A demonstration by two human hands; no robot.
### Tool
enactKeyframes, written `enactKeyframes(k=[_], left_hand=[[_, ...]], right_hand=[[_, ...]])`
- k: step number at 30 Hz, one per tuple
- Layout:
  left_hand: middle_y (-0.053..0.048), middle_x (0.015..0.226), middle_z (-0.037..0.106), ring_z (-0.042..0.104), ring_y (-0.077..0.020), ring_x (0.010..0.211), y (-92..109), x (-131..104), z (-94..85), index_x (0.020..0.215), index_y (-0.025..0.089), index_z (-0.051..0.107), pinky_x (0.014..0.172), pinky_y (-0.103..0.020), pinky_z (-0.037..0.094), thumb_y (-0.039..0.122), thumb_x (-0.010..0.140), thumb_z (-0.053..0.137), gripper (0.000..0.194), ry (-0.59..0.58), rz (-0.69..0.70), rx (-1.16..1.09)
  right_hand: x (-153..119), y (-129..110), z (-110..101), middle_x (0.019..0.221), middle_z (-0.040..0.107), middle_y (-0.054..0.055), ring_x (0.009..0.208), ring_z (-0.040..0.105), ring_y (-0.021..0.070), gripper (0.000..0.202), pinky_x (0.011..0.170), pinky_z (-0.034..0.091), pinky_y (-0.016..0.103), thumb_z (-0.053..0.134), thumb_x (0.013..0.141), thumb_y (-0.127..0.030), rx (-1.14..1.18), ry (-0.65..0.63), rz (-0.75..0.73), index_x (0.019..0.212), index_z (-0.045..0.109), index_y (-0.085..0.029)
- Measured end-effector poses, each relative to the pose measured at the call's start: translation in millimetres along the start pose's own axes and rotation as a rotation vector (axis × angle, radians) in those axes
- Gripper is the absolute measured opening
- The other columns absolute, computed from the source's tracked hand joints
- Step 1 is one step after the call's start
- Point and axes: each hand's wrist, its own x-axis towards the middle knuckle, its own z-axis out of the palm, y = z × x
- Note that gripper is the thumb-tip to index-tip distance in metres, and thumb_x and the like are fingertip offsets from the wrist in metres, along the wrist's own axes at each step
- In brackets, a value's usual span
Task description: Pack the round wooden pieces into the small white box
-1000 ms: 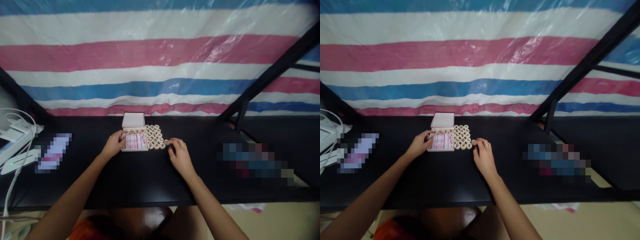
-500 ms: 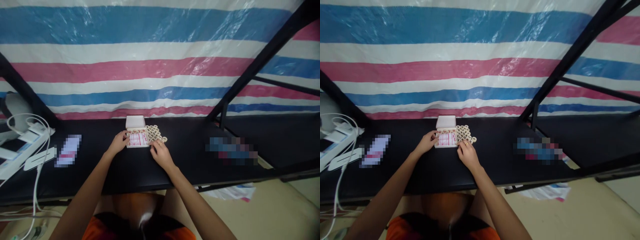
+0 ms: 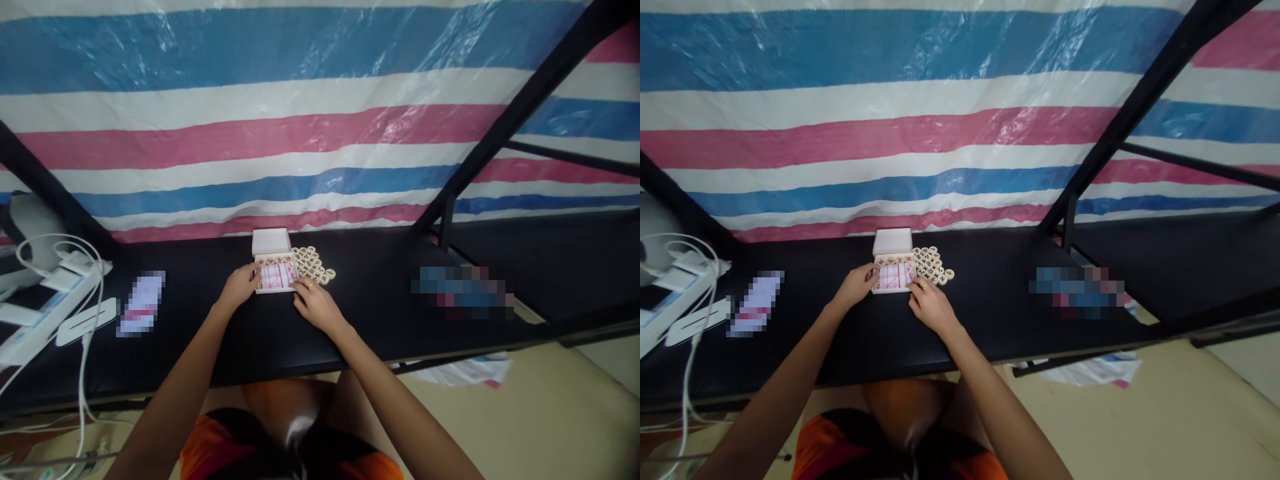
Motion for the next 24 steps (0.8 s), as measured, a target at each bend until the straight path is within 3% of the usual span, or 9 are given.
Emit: enactKeyframes(k=[10,19,24], left_hand=[[-0.005,0.081,0.067,0.063,-0.0210,0.079,13,3,-6.2,0.124,0.024,0.056,0.069,-0.026,0.042,0.044,0.086,0.045,0.044,-0.104,-0.141,0.098],[0.001,0.065,0.059,0.055,-0.0133,0.060,1,-4,-2.5,0.115,0.021,0.060,0.060,-0.022,0.038,0.043,0.084,0.045,0.041,-0.021,-0.055,-0.104],[0.001,0.066,0.059,0.054,-0.0133,0.060,-3,-4,-1.4,0.116,0.021,0.060,0.060,-0.022,0.039,0.041,0.086,0.043,0.040,-0.002,-0.032,-0.119]], right_hand=[[0,0,1,0.111,0.058,0.010,0.104,0.055,0.0212,0.030,0.094,0.047,0.036,0.044,0.087,-0.019,0.012,0.022,0.000,0.112,0.060,-0.018],[-2,1,3,0.111,0.057,0.010,0.105,0.054,0.0210,0.031,0.093,0.047,0.035,0.041,0.086,-0.015,0.024,0.024,-0.011,0.112,0.060,-0.019],[-2,0,1,0.111,0.057,0.010,0.106,0.054,0.0211,0.032,0.094,0.046,0.035,0.041,0.086,-0.015,0.029,-0.005,0.007,0.112,0.059,-0.019]])
